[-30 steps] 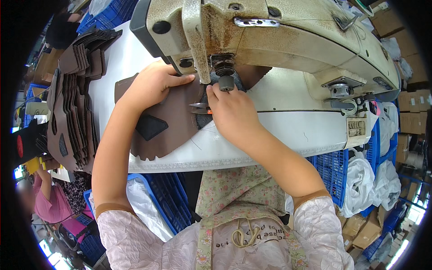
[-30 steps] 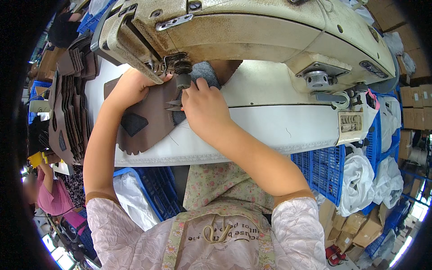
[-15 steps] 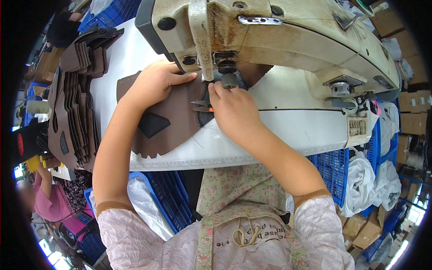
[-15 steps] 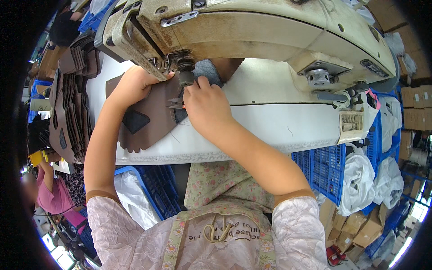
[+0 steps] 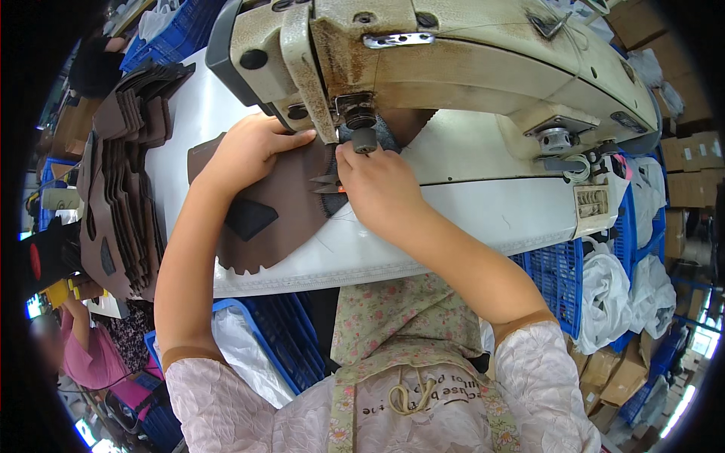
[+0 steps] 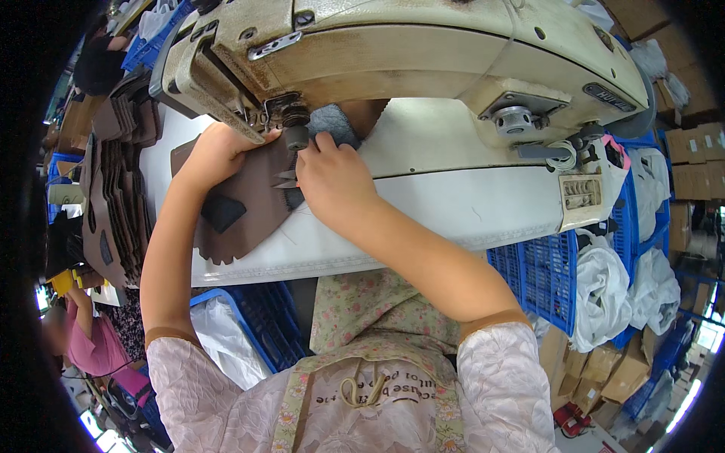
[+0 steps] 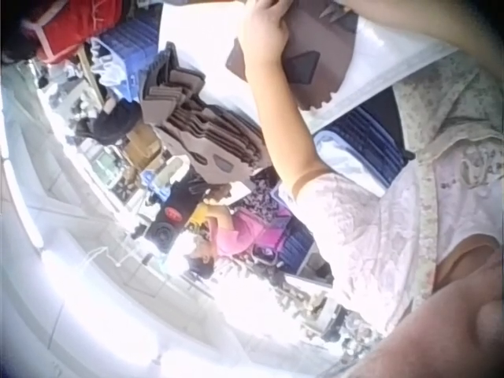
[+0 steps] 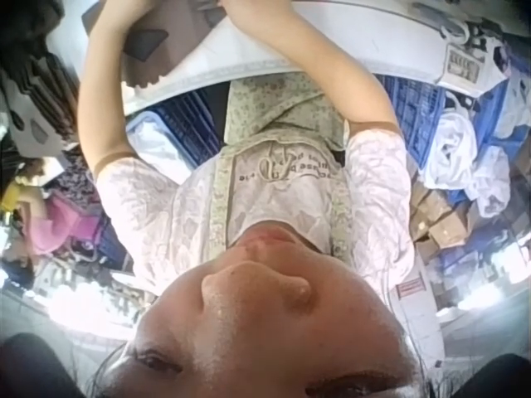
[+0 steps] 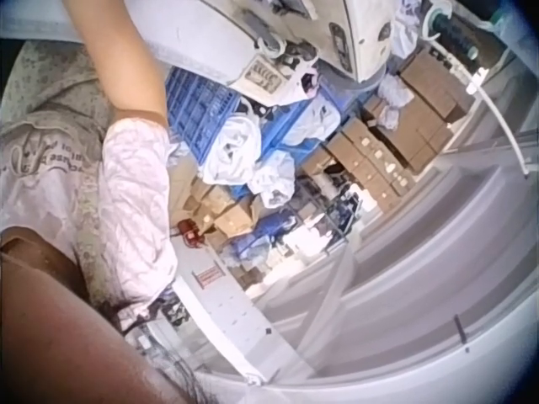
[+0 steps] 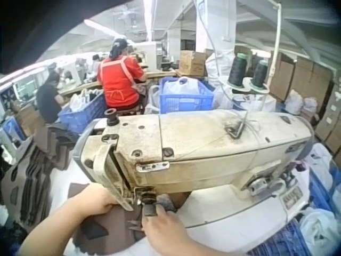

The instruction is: The recorder uses an industrial sewing machine to stitch together components of a brown and black shoe upper.

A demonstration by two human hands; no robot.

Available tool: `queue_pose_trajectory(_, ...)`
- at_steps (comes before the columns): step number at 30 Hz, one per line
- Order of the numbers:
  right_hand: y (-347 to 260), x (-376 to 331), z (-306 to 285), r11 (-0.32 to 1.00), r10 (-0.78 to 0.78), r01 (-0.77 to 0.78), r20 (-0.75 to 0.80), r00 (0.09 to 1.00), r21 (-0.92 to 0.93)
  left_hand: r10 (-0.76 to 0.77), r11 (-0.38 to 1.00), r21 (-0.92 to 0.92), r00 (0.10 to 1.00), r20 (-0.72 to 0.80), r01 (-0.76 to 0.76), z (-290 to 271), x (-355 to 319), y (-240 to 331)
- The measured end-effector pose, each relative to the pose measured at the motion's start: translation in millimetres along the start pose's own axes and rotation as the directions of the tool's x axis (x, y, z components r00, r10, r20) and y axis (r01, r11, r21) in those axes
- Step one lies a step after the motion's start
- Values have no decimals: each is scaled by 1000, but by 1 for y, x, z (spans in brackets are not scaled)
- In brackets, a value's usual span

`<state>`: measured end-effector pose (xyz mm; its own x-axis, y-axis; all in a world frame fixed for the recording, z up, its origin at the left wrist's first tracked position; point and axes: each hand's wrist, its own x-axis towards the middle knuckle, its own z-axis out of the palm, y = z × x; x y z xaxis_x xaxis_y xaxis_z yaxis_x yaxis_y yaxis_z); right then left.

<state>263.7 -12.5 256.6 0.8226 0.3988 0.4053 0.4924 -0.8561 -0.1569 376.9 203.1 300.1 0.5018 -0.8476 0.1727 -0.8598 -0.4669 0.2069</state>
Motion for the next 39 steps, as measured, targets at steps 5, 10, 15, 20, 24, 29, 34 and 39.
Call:
queue_pose_trajectory(5, -1, 0, -1, 1000, -9, 9, -5, 1000, -9, -22, 1000, 5, 1000, 14, 22, -4, 0, 5)
queue_pose_trajectory(10, -1, 0, -3, 1000, -3, 3, -5, 1000, 12, -24, 1000, -4, 1000, 5, 24, -5, 1, 6)
queue_pose_trajectory(15, -1, 1, -2, 1000, 10, -10, 4, 1000, 8, -35, 999, 0, 999, 25, 35, -4, 0, 4)
queue_pose_trajectory(20, -1, 2, -2, 1000, 11, -11, 4, 1000, -11, -26, 1000, -1, 999, 19, 26, -3, 1, 1)
queue_pose_trajectory(24, -1, 1, -4, 1000, 3, -3, -13, 1000, 2, -32, 999, 11, 999, 31, 32, -2, -1, 0)
queue_pose_trajectory(29, -2, 2, -4, 1000, 14, -14, 16, 1000, -6, -20, 1000, 16, 999, 31, 20, 1, -1, -3)
queue_pose_trajectory(34, -2, 1, -6, 1000, 12, -10, 54, 998, -27, -1, 1000, 20, 1000, 25, 1, 3, -1, -5)
queue_pose_trajectory(39, -1, 2, -5, 999, 14, -9, 98, 995, -50, 14, 1000, 4, 1000, -9, -14, 3, -2, -5)
